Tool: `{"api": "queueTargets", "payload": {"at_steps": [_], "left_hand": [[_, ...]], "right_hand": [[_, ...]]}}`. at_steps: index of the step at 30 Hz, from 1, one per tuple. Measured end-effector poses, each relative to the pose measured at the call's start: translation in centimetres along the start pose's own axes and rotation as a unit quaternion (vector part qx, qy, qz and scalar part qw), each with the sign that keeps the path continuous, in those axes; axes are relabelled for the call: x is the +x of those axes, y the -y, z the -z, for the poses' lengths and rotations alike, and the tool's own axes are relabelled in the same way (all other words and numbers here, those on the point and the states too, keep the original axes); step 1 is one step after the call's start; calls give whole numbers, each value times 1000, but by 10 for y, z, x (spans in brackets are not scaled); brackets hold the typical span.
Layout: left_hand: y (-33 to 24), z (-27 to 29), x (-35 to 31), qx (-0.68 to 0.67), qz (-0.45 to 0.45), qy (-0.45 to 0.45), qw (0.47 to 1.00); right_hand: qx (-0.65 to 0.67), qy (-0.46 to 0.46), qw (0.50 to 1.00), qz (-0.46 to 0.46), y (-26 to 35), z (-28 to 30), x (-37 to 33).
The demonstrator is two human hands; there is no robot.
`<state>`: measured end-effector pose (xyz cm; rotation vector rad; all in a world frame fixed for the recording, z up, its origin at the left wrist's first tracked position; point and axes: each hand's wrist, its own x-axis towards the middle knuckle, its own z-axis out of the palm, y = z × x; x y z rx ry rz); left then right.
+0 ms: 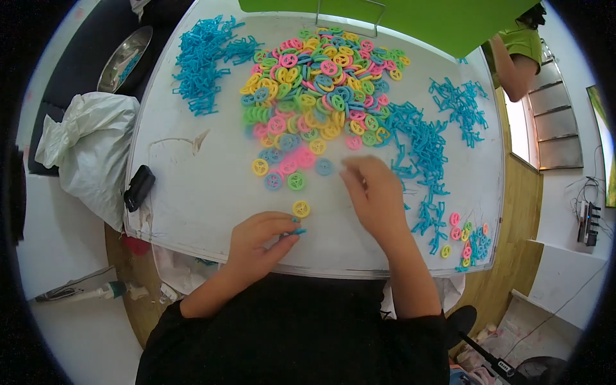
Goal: Connecting colorful smiley-face plastic links together at a white table.
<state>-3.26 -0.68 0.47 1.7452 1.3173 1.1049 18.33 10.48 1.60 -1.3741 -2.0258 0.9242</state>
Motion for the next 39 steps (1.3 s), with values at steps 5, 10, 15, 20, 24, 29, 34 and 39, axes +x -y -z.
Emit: {"api": "queueTargets", "payload": {"at_steps": [5, 10, 15, 20, 24, 29, 34, 39], "left_hand": [[-3, 2, 1, -49, 51, -49, 996], [0, 7, -3, -42, 70, -74, 994], [5, 4, 1, -48, 74, -97, 991], [1, -12, 5, -154, 84, -81, 981], [1, -18, 7, -147, 79, -97, 981], [-4, -22, 10, 74, -54, -119, 989], [-6, -25, 10, 71, -64, -142, 985], [-3, -22, 11, 15, -20, -150, 988]], "right_hand": [[-142, -18, 987, 70, -5, -31, 22], [-113, -12, 992, 59, -12, -28, 17], [320, 145, 920, -174, 14, -7, -10], [527, 138, 828, -131, 19, -26, -33], [592, 92, 767, -229, 22, -32, -41], [624, 39, 744, -236, 17, -38, -47], [598, 41, 770, -219, 19, -33, -47], [625, 51, 746, -225, 21, -34, -50]]}}
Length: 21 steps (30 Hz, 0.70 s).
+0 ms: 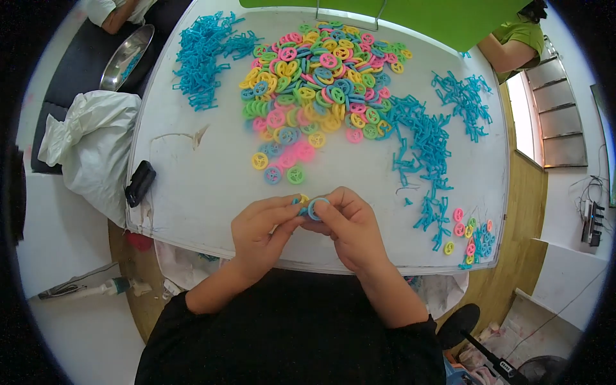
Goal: Connecting colorful smiley-face plastic links together at a white table.
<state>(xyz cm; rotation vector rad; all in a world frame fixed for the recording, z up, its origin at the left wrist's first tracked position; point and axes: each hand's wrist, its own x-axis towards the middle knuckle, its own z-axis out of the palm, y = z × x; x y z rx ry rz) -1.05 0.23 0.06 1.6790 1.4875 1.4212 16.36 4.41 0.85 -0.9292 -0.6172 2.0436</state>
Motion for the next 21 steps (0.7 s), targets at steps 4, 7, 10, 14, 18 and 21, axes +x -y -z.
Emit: {"api": "queueTargets", "payload": {"at_steps": [4, 7, 10, 14, 18, 21], "left_hand": [[0, 1, 0, -10, 20, 22, 1000], [0, -1, 1, -24, 30, 9, 999], [1, -2, 1, -57, 55, 14, 997], [-1, 2, 0, -72, 51, 36, 995], [-3, 3, -6, -72, 42, 50, 995], [-12, 4, -9, -14, -30, 55, 998]], "right_hand": [[-26, -3, 999, 19, -1, -5, 2], [-14, -7, 999, 28, -6, -5, 1], [4, -2, 999, 32, -10, -1, 1], [-34, 38, 999, 17, -1, 9, 0], [-83, 46, 995, 0, 7, 8, -8], [-23, 74, 997, -24, 6, 16, -17]]}}
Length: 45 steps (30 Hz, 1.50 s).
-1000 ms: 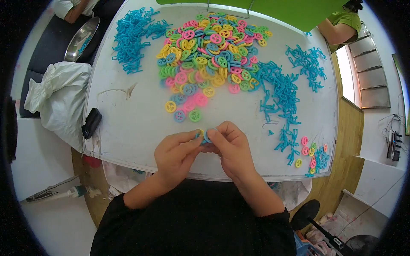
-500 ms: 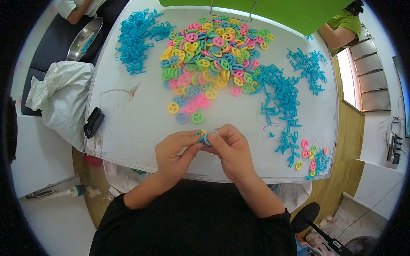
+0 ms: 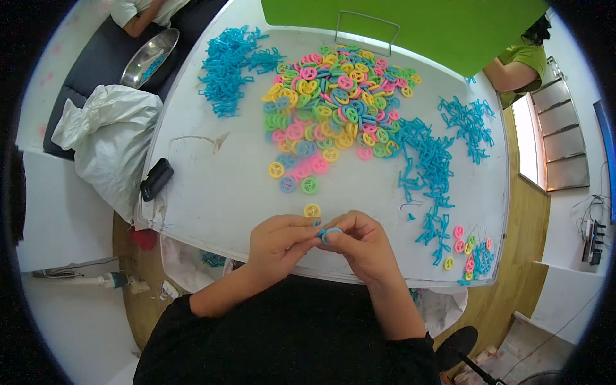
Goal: Connecting colorful smiley-face plastic links together at a white table.
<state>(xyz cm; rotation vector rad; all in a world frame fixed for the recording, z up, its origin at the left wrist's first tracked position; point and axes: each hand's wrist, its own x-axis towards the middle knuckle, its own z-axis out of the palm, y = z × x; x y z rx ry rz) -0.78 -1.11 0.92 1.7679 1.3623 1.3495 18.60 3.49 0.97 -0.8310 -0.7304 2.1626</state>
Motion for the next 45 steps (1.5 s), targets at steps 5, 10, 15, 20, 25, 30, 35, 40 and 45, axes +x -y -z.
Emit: {"api": "queueTargets", "payload": {"at_steps": [5, 10, 15, 20, 25, 30, 35, 40, 45], "left_hand": [[-14, -4, -14, 6, -24, 5, 1000], [-29, -13, -34, 20, -45, 5, 999], [-44, -17, -48, 41, -64, 15, 997], [-48, -16, -59, 36, -80, -14, 996], [-49, -14, -65, 28, -83, -9, 996], [-52, -14, -66, 4, -59, -20, 998], [-55, -11, -69, -18, -41, -30, 999], [-53, -5, -74, -55, -19, -27, 998], [-53, -3, -78, -118, 23, -28, 992]], "right_hand": [[29, 14, 999, 26, -7, 1, -19], [-12, 3, 998, 59, -17, 3, -47], [19, 17, 998, 56, -23, 9, -65], [-9, 22, 998, 49, -22, 4, -74], [-23, 15, 998, 57, -28, 0, -79], [-51, -53, 990, 123, -35, -15, -89], [-92, -106, 974, 178, -46, -30, -86], [-132, -115, 965, 196, -51, -40, -84], [-106, -110, 970, 190, -56, -38, -85]]}}
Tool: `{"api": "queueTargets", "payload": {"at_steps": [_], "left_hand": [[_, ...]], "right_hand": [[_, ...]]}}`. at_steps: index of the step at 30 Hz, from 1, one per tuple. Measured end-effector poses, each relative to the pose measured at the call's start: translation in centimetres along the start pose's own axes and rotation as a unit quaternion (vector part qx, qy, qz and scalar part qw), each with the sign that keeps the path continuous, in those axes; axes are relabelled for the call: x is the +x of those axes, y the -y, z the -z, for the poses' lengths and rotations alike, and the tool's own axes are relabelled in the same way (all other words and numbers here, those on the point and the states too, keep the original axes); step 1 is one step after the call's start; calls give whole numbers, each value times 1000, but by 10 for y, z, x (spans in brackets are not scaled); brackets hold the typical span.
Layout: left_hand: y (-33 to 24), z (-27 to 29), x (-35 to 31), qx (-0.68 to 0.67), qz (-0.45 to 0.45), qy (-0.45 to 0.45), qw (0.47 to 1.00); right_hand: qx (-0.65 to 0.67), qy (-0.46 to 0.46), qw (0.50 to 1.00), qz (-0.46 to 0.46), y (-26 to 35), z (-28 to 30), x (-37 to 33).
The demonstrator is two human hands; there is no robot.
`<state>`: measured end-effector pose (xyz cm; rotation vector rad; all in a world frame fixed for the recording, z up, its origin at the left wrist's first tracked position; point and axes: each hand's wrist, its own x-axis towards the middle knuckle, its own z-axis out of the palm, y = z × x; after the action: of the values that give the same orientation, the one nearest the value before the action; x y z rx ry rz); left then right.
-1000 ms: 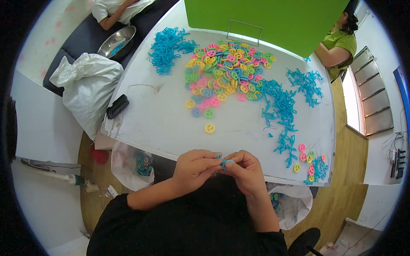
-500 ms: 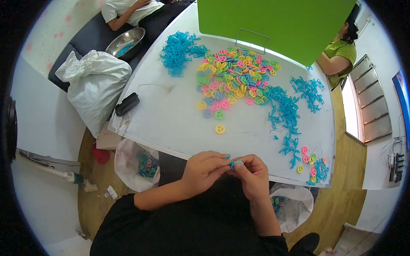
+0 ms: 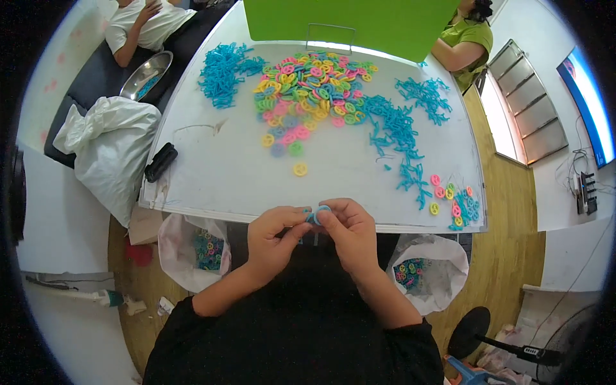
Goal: Connecting colorful smiley-face plastic links together at a white table.
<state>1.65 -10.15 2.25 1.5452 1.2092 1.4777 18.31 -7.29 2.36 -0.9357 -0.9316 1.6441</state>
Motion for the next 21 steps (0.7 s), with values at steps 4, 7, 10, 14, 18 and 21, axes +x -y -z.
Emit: {"api": "queueTargets", "payload": {"at_steps": [4, 7, 10, 14, 18, 21], "left_hand": [[2, 1, -5, 4, -6, 5, 1000], [2, 1, -9, 16, -40, 7, 999], [6, 2, -11, 47, -74, -6, 996], [11, 0, -15, 35, -76, -26, 996], [15, -2, -17, 44, -85, -33, 995], [18, -2, -18, 48, -64, -41, 996]], "right_hand": [[11, -4, 1000, -21, -2, 1, -5], [14, -2, 1000, -22, 1, -5, -10], [17, 4, 1000, -5, -4, -8, -12], [9, 7, 999, 42, -9, -17, -15], [3, 12, 999, 50, -16, -13, -12], [18, 20, 998, 60, -23, -12, -6]]}}
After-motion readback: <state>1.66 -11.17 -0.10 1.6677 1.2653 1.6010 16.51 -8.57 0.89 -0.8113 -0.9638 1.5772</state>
